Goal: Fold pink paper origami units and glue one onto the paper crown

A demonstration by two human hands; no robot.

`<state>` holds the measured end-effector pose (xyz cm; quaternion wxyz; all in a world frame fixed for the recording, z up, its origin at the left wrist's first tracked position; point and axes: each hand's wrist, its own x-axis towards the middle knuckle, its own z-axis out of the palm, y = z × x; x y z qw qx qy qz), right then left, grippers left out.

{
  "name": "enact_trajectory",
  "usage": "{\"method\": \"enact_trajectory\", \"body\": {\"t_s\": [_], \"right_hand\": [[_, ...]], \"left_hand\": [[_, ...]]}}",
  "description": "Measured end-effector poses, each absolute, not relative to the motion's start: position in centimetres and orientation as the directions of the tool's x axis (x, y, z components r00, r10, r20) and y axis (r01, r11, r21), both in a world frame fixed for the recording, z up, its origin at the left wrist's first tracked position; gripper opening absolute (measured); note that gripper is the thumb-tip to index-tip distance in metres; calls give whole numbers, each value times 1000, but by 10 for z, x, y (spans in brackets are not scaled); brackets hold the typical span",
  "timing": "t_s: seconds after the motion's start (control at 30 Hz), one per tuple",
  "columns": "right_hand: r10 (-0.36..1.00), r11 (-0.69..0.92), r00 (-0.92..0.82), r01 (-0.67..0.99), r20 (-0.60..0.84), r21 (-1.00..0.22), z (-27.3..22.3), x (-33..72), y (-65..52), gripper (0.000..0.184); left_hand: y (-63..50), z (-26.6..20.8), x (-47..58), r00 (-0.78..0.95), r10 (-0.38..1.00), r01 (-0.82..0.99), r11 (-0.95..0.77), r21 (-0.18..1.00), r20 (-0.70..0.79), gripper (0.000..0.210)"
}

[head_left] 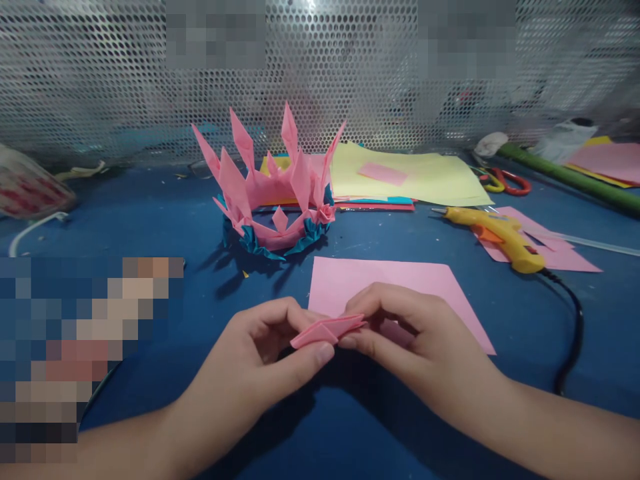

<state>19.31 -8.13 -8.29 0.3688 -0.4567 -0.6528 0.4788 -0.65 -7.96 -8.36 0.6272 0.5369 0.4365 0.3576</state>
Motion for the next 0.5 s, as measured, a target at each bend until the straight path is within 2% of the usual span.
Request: {"method": "enact_trajectory", "body": {"t_s": [0.1,0.23,0.4,0.5], "right_hand": [[961,51,-278,166,2,-985,-84,194,-82,8],[959,-36,-277,61,-52,-997,-83,193,-84,5],[977,-21,-215,-49,-11,-999,-81,192,-83,35],[975,-27,-224,-65,-11,-998,-80,191,-81,37]], "left_hand": [[-78,-84,-6,370,915,26,162,986,-160,15],[-77,-86,-8,373,913,90,139,986,-163,16],[-77,-88,-9,376,905,52,194,980,-200,12],[-76,-88,-8,401,891,15,225,974,-212,10]]}}
